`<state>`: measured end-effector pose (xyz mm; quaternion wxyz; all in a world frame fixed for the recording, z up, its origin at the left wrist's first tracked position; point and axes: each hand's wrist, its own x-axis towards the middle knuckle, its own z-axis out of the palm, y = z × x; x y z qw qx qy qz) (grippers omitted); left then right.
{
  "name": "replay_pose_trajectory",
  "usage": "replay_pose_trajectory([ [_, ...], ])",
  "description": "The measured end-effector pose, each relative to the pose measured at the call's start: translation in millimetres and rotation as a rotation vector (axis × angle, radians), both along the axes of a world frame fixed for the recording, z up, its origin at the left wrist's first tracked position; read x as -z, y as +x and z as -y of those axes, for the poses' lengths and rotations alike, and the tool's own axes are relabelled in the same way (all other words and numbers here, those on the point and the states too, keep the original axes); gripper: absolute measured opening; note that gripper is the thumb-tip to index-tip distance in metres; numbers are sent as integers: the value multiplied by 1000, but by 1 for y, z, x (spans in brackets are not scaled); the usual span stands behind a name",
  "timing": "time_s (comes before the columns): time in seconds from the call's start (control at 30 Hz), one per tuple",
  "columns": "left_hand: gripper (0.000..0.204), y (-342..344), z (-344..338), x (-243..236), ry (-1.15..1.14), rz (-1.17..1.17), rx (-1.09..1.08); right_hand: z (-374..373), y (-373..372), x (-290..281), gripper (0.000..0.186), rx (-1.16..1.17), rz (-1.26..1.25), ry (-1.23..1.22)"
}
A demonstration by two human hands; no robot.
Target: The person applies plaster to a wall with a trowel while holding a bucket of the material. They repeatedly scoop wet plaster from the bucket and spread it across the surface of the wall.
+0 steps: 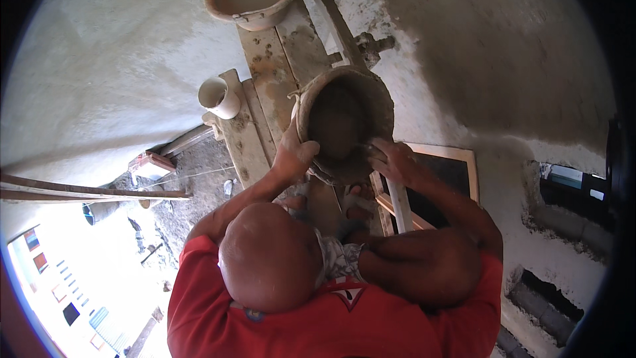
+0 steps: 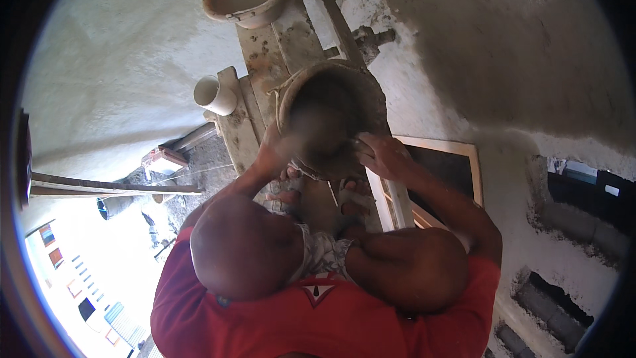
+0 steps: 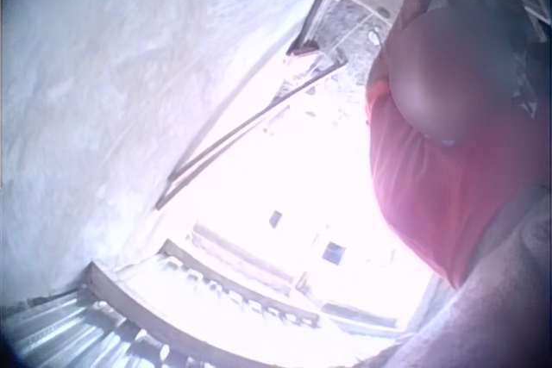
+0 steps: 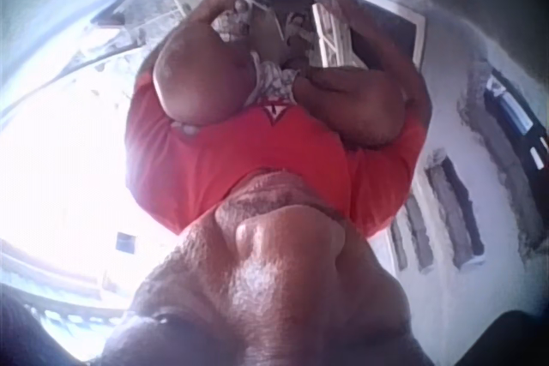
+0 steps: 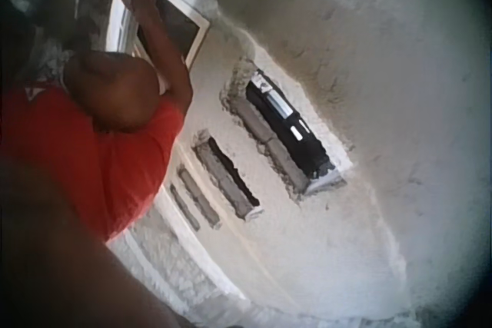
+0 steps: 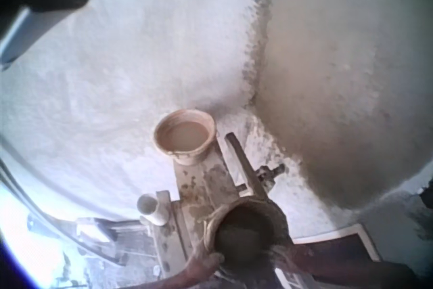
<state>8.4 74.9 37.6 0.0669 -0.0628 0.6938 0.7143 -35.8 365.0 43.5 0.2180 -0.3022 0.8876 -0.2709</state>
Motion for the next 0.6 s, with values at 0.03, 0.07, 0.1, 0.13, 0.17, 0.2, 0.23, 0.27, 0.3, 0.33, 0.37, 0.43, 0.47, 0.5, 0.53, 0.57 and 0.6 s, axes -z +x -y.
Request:
replay_pose_trajectory([
  [0.03, 26, 0, 1, 6, 22, 25, -6, -7, 2, -1, 41, 31, -63, 18],
  [0.07, 25, 0, 1, 6, 48, 67, -6, -7, 2, -4, 41, 55, -115, 37],
  [0.1, 24, 1, 2, 6, 72, 112, -6, -7, -1, -8, 42, 57, -93, 97],
  [0.13, 23, 0, 4, 6, 99, 161, 9, -7, -4, -11, 43, 62, -71, 157],
  [0.17, 23, -1, 7, 9, 128, 179, -4, -3, -7, -17, 43, 70, -52, 214],
  [0.2, 22, -2, 10, 11, 159, 199, -20, -3, -9, -19, 44, 71, -72, 183],
  [0.23, 23, 1, 13, 26, 195, 191, -64, -3, -11, -20, 45, 74, -92, 152],
  [0.27, 23, 15, 20, 36, 218, 200, -135, 2, -11, -14, 46, 52, -93, 107],
  [0.3, 24, 9, 22, 35, 200, 229, -98, 0, -15, -31, 48, 87, -44, 169],
  [0.33, 25, 4, 24, 34, 179, 257, -59, -1, -19, -50, 49, 126, 8, 228],
  [0.37, 26, 2, 27, 32, 143, 284, -43, 4, -24, -62, 51, 146, 62, 269],
  [0.43, 25, 4, 20, 20, 323, 251, -153, 11, -29, -83, 44, 185, 72, 181],
  [0.47, 24, 7, 17, 13, 413, 246, -211, 19, -30, -107, 42, 207, 94, 155],
  [0.5, 24, 11, 19, 9, 412, 245, -219, 26, -31, -125, 40, 225, 127, 124],
  [0.53, 24, 12, 22, 5, 416, 243, -219, 25, -32, -137, 37, 203, 48, 92],
  [0.57, 24, 14, 27, -4, 409, 238, -228, 26, -34, -150, 37, 178, 78, 57],
  [0.6, 22, 16, 26, -20, 385, 284, -289, 28, -36, -161, 38, 153, 111, 24],
])
